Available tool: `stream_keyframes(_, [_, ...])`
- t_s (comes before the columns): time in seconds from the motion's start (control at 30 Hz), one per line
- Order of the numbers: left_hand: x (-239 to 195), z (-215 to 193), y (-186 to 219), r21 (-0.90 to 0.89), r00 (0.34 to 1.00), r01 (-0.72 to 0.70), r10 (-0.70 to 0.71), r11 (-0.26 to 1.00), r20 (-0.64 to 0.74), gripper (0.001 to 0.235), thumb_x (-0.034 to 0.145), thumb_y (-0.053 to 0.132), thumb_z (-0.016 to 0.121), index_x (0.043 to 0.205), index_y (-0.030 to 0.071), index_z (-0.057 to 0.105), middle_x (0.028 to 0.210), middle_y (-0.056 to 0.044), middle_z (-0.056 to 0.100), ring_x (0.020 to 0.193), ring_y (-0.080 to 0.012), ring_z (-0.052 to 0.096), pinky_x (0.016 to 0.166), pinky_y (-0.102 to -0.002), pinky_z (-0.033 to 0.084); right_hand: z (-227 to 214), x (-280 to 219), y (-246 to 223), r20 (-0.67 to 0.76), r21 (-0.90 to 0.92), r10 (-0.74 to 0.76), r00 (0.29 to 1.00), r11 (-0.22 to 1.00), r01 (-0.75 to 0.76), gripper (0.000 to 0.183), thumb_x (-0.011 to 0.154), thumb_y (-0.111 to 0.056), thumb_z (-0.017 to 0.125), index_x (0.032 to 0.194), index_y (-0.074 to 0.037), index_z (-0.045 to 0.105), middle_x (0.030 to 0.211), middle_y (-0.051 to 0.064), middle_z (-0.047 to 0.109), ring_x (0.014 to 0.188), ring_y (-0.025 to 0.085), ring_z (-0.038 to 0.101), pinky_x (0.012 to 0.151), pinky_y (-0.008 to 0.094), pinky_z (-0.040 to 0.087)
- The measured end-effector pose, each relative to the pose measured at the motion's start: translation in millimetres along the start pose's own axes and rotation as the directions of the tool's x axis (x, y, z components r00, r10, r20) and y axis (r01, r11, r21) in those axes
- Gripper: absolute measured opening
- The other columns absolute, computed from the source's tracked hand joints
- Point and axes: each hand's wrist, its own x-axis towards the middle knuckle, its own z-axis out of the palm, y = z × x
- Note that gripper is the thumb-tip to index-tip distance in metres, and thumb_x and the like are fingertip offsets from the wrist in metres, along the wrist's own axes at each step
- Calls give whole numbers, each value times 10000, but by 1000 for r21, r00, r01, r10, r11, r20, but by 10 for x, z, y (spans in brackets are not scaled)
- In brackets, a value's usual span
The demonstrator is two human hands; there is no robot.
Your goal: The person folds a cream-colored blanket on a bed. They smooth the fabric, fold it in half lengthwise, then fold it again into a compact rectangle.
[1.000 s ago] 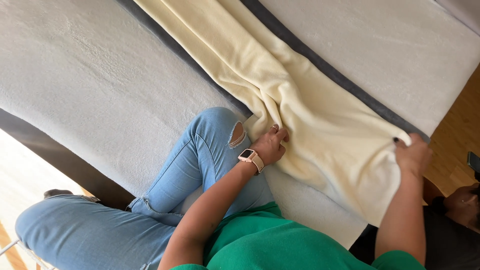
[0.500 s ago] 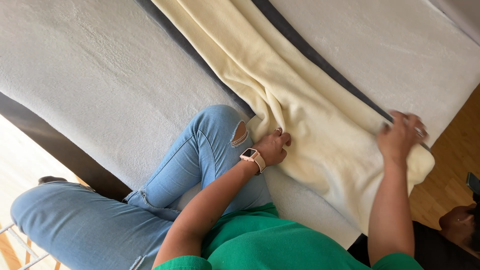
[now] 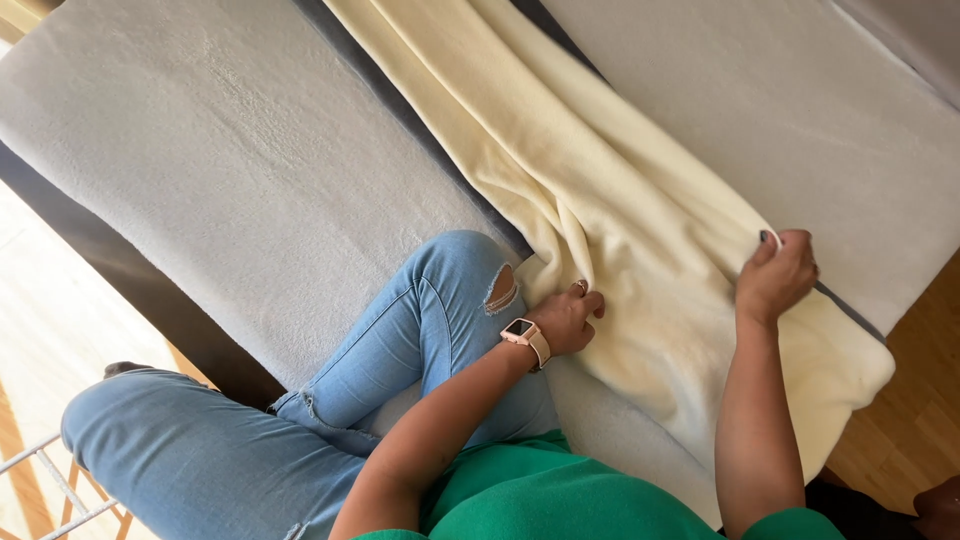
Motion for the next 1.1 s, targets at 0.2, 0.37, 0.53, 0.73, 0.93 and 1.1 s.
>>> stream_keyframes(0.2, [43, 106, -80, -6, 999, -21, 21, 1000, -33, 284, 769, 163, 537, 1048, 208, 573, 1131, -151, 569, 938, -494, 709, 869, -553, 598, 371, -394, 19, 188, -106, -5, 982, 994, 26, 272, 915, -348, 806, 1047, -162, 657, 949, 101, 683, 889, 403, 678, 852, 564, 432])
stream_keyframes(0.37, [13, 96, -56, 39, 997, -37, 40, 999, -64, 363, 810, 215, 561, 1167, 227, 492, 1155, -164, 558, 902, -493, 712, 839, -560, 600, -448, -131, -673, 104, 105, -25, 994, 994, 14, 503, 814, -108, 866, 1221, -130, 572, 1138, 108, 482, 1112, 423, 487, 993, 596, 287])
stream_keyframes(0.53, [-91, -224, 248, 109, 936, -4, 42, 994, -350, 554, 903, 316, 609, 1381, 146, 387, 1183, -217, 563, 1025, -499, 664, 863, -587, 544, -713, -605, -872, 95, 249, -9, 995, 968, -15, 274, 893, -186, 766, 1127, -193, 624, 1108, 35, 462, 1102, 357, 485, 955, 521, 346])
stream_keyframes(0.73, [-38, -186, 355, 69, 683, 239, -118, 968, -721, 664, 815, 137, 689, 1414, 112, 401, 1538, -285, 259, 1447, -588, 147, 1162, -657, 252, -1082, -1175, -754, 93, 98, 28, 995, 994, -37, 388, 953, -345, 661, 1286, -166, 569, 1211, 84, 489, 1160, 354, 453, 1015, 548, 218])
stream_keyframes(0.93, [-10, 181, 189, -605, 630, 105, -523, 789, -574, 910, 758, 26, 659, 1557, 117, 234, 1455, -318, 321, 1372, -542, 355, 1186, -589, 259, -1049, -1215, -783, 61, 67, -36, 997, 997, 32, 384, 931, -279, 629, 1290, -144, 609, 1257, 92, 549, 1178, 315, 493, 1000, 473, 294])
stream_keyframes(1.1, [-204, 293, 461, -841, 629, 281, -751, 463, -203, 384, 879, 261, 688, 1225, 133, 584, 1105, -217, 729, 1108, -416, 683, 905, -548, 564, -1044, -1238, -775, 50, 150, 24, 998, 988, -31, 409, 938, -282, 613, 1319, -139, 575, 1311, 101, 534, 1204, 330, 481, 1016, 473, 270])
